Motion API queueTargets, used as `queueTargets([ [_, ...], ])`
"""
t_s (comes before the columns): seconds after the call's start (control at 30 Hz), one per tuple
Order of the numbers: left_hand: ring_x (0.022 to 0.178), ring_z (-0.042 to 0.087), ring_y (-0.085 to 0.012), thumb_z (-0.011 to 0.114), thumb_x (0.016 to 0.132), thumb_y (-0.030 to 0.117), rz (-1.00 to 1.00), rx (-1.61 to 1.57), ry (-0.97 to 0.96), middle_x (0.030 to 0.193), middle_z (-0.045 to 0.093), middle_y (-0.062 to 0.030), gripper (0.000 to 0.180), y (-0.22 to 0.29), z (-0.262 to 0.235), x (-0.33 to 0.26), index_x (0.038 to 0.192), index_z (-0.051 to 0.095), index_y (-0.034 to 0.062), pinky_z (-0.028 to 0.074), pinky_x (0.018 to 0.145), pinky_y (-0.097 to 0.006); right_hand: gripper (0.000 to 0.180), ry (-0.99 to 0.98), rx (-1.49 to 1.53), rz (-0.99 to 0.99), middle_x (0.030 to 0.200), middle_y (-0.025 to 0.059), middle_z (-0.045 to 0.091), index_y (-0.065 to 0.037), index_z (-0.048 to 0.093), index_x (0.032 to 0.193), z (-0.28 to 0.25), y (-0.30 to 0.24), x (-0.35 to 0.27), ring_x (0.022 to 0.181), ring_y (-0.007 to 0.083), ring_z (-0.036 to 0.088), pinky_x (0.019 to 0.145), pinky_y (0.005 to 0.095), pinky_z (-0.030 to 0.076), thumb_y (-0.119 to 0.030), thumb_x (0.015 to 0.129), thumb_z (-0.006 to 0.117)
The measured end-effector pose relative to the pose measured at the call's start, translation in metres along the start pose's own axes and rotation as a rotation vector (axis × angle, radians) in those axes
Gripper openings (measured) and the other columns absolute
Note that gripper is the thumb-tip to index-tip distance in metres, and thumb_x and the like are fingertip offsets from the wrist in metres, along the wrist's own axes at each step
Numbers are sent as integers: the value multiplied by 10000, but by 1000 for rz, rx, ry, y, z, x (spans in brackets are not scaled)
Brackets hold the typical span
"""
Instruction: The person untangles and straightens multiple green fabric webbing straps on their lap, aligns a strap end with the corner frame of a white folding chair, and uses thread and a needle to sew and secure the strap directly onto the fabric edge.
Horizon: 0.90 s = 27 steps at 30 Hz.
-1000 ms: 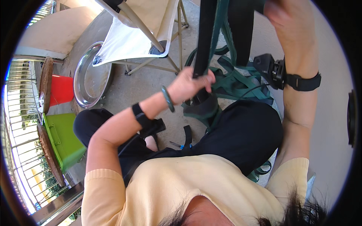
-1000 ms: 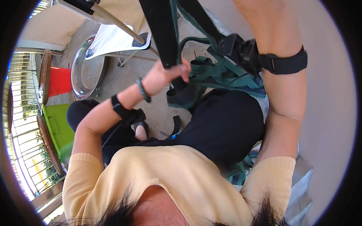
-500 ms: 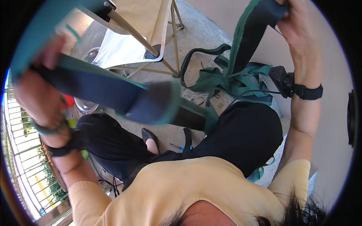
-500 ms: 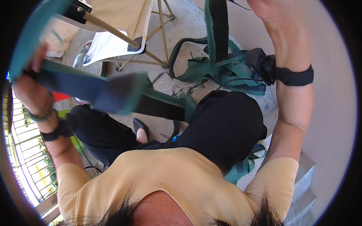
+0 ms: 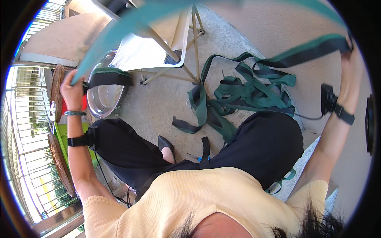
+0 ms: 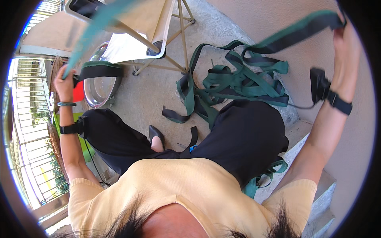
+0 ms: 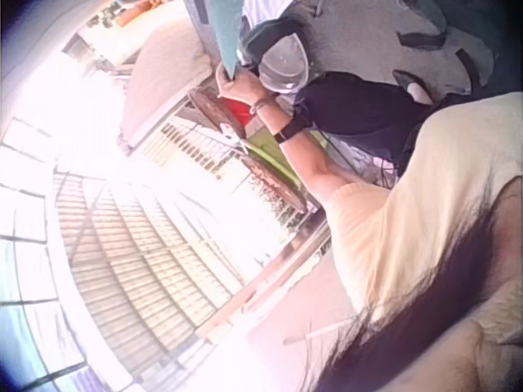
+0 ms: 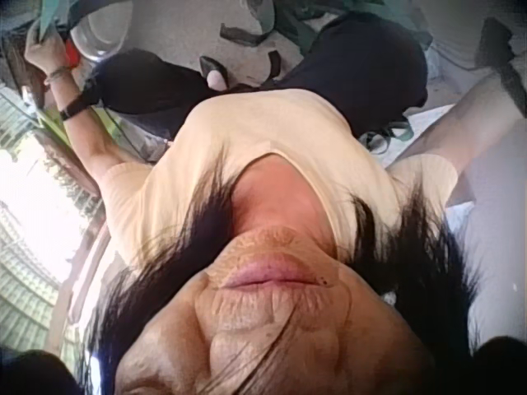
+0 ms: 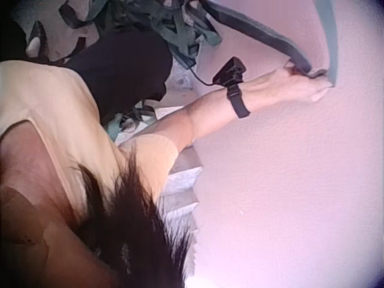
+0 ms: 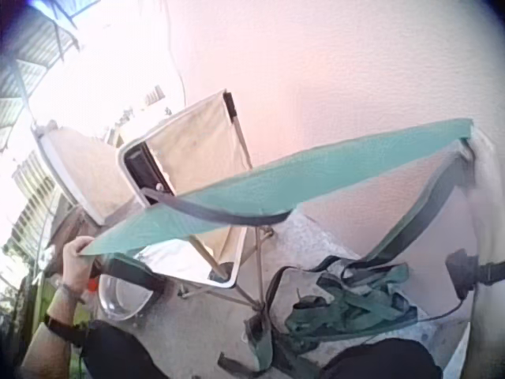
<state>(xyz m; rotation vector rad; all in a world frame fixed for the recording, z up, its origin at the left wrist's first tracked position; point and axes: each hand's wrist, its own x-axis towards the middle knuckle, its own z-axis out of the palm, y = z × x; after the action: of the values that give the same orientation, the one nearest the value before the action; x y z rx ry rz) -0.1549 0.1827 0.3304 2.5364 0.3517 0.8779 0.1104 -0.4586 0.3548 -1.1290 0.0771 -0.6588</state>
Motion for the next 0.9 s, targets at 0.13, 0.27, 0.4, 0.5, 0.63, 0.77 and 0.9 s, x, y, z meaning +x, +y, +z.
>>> queueTargets([
  [0.13, 575, 482, -66, 480, 808, 25, -237, -242, -412, 620, 534, 4, 170, 28, 31, -25, 920, 601, -18, 383, 532, -219, 171, -288, -641, -56, 764, 5, 582, -29, 614, 902, -33, 13, -37, 697, 109, 554, 633, 235, 454, -191, 850, 596],
  [0.27, 690, 561, -312, 456, 700, -23, 69, -31, -601, 727, 564, -204, 216, 110, 53, -19, 882, 572, -24, 443, 667, -337, 399, -870, -1633, -583, 954, 61, 608, -52, 550, 1115, -33, 43, -68, 750, 138, 564, 723, 256, 463, -196, 760, 663],
  [0.4, 689, 590, -339, 483, 656, -38, 246, -97, -690, 733, 604, -209, 258, 152, 84, -25, 889, 588, -4, 465, 648, -376, 500, -1345, -937, 74, 1153, 125, 552, -55, 516, 1176, 52, 26, -142, 857, 217, 581, 802, 330, 466, -159, 712, 670],
  [0.5, 729, 577, -374, 478, 630, -36, 303, -148, -707, 736, 585, -215, 268, 185, 104, -37, 881, 566, -2, 457, 666, -399, 449, -1608, -380, 10, 1066, 118, 570, -23, 514, 1160, 98, 50, -205, 811, 169, 567, 773, 288, 454, -117, 739, 639],
  [0.63, 718, 571, -374, 489, 647, -46, 384, -265, -660, 741, 581, -210, 276, 203, 135, -45, 910, 560, 4, 458, 646, -373, 383, -1785, -191, 481, 889, 46, 595, 13, 544, 1091, 114, 78, -234, 769, 129, 554, 742, 256, 449, -160, 764, 640],
  [0.77, 596, 578, -306, 530, 761, 12, 299, -343, -602, 677, 592, -166, 119, 180, 151, -47, 875, 560, -6, 457, 578, -332, 277, -1439, -285, 683, 725, -19, 538, -29, 601, 938, 101, 71, -212, 602, 61, 490, 497, 201, 408, -280, 821, 601],
  [0.9, 550, 543, -231, 490, 806, 40, 177, -215, -679, 604, 565, -119, 105, 152, 167, -57, 763, 562, -24, 444, 567, -316, 260, -1128, -266, 594, 598, -54, 431, -56, 588, 886, 83, 52, -172, 474, 22, 363, 434, 175, 313, -311, 830, 597],
])
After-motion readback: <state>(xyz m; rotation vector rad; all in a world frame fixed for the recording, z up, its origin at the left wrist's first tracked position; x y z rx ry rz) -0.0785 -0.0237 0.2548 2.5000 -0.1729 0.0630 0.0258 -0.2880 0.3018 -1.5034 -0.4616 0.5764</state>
